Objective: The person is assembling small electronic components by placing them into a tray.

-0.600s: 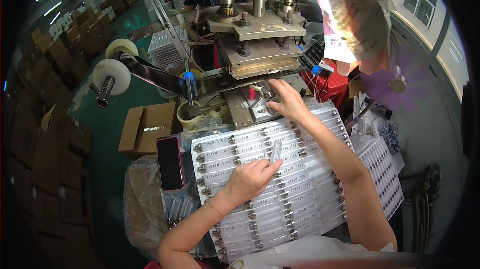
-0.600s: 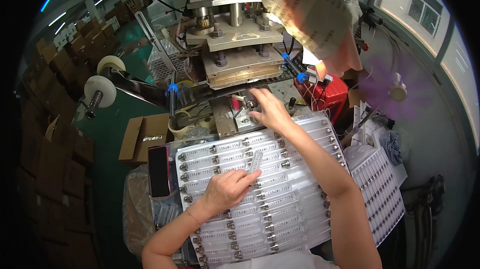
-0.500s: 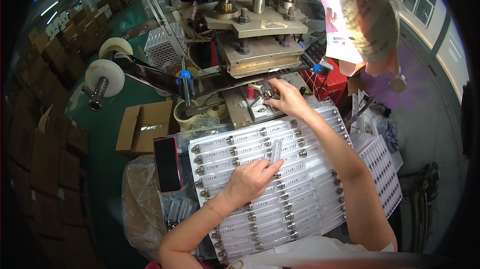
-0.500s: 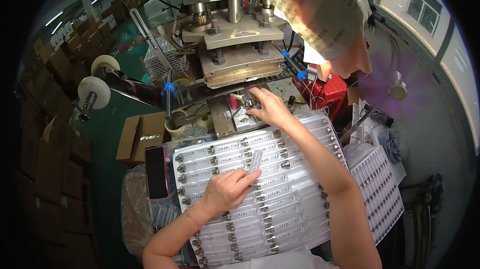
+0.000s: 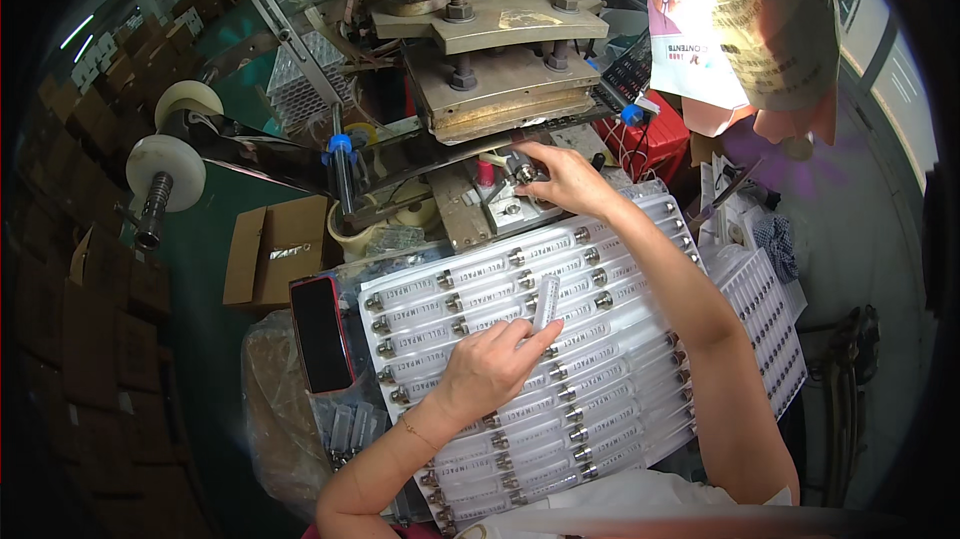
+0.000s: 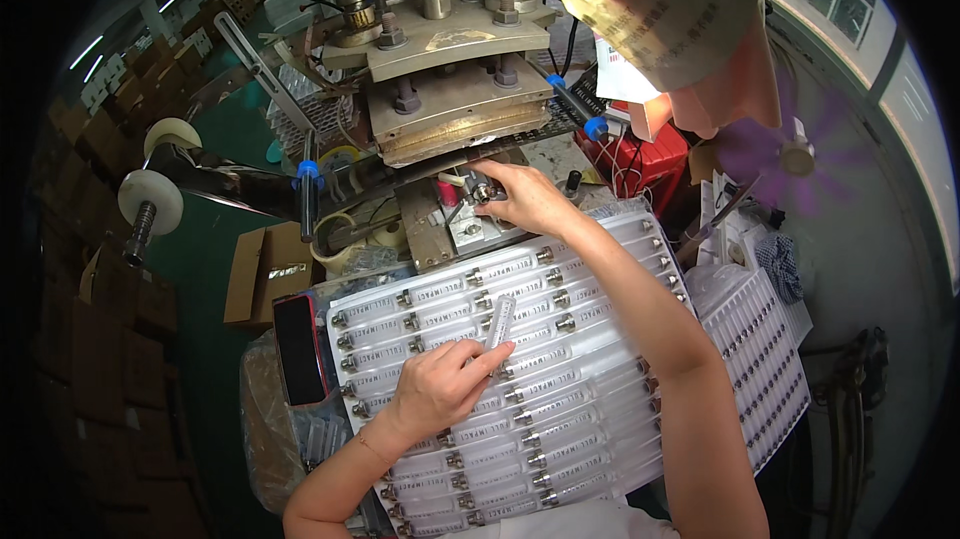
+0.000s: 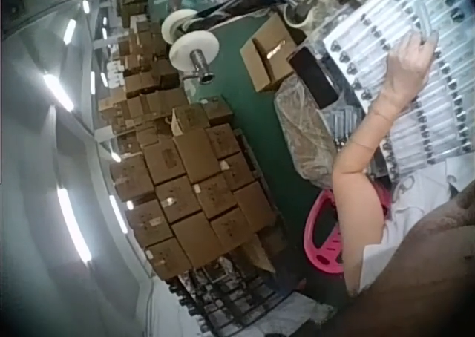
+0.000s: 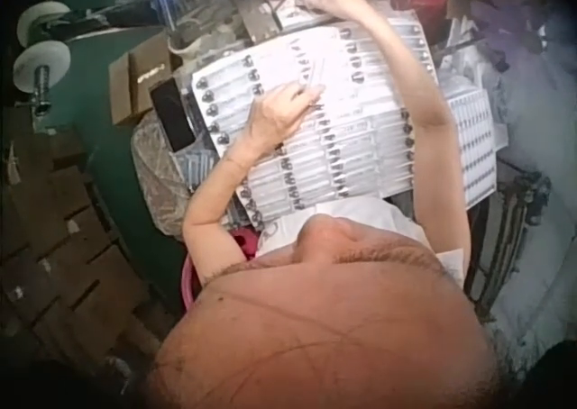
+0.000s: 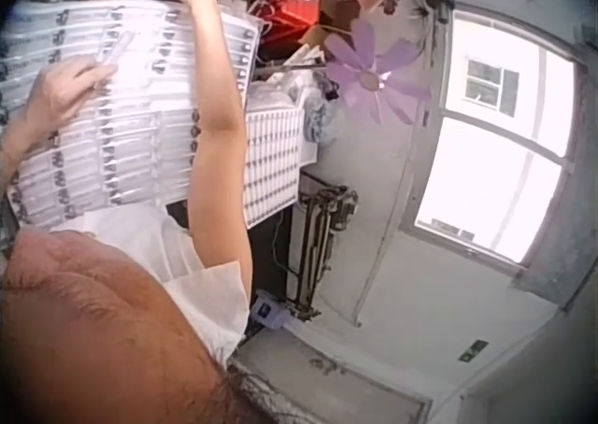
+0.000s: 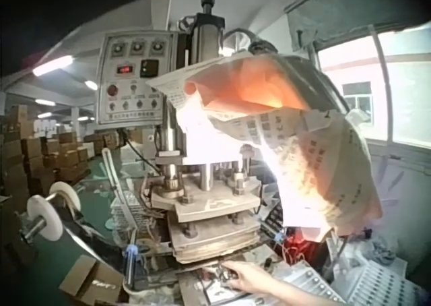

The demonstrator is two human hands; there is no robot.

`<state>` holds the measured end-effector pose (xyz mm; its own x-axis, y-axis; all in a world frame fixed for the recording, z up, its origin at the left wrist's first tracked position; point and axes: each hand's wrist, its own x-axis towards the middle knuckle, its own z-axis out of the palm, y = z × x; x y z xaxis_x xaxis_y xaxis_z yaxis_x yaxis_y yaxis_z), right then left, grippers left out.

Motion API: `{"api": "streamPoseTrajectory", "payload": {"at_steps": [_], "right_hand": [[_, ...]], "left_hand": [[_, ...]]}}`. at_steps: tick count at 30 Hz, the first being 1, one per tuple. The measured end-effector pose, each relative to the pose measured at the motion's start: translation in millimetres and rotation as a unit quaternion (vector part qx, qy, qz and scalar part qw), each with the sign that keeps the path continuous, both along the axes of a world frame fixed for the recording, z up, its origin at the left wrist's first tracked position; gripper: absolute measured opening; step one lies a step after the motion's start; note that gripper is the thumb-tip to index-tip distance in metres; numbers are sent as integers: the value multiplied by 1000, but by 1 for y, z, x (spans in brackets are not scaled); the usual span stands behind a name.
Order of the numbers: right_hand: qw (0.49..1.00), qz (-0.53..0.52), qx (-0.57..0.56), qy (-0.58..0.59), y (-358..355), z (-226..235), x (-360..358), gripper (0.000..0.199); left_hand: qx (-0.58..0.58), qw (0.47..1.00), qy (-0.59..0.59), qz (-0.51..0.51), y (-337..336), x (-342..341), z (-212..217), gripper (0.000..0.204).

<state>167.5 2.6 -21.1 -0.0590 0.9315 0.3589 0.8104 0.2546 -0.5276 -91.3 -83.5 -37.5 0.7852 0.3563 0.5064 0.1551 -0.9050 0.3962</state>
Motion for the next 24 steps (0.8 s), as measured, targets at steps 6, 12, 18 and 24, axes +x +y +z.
{"api": "streamPoseTrajectory", "payload": {"at_steps": [6, 12, 18, 24], "right_hand": [[1000, 8, -13, -21, 0, 7, -3, 59], [999, 20, -8, -29, 0, 9, -2, 59], [999, 27, -9, -22, 1, 7, -2, 58], [999, 26, -25, -33, 1, 6, -2, 61]], "left_hand": [[3, 1000, -3, 2, 0, 0, 0, 47], [1, 1000, -2, 0, 0, 0, 1, 47], [-1, 1000, -2, -3, 1, -1, -1, 47], [0, 1000, -1, -1, 0, -2, 1, 46]]}}
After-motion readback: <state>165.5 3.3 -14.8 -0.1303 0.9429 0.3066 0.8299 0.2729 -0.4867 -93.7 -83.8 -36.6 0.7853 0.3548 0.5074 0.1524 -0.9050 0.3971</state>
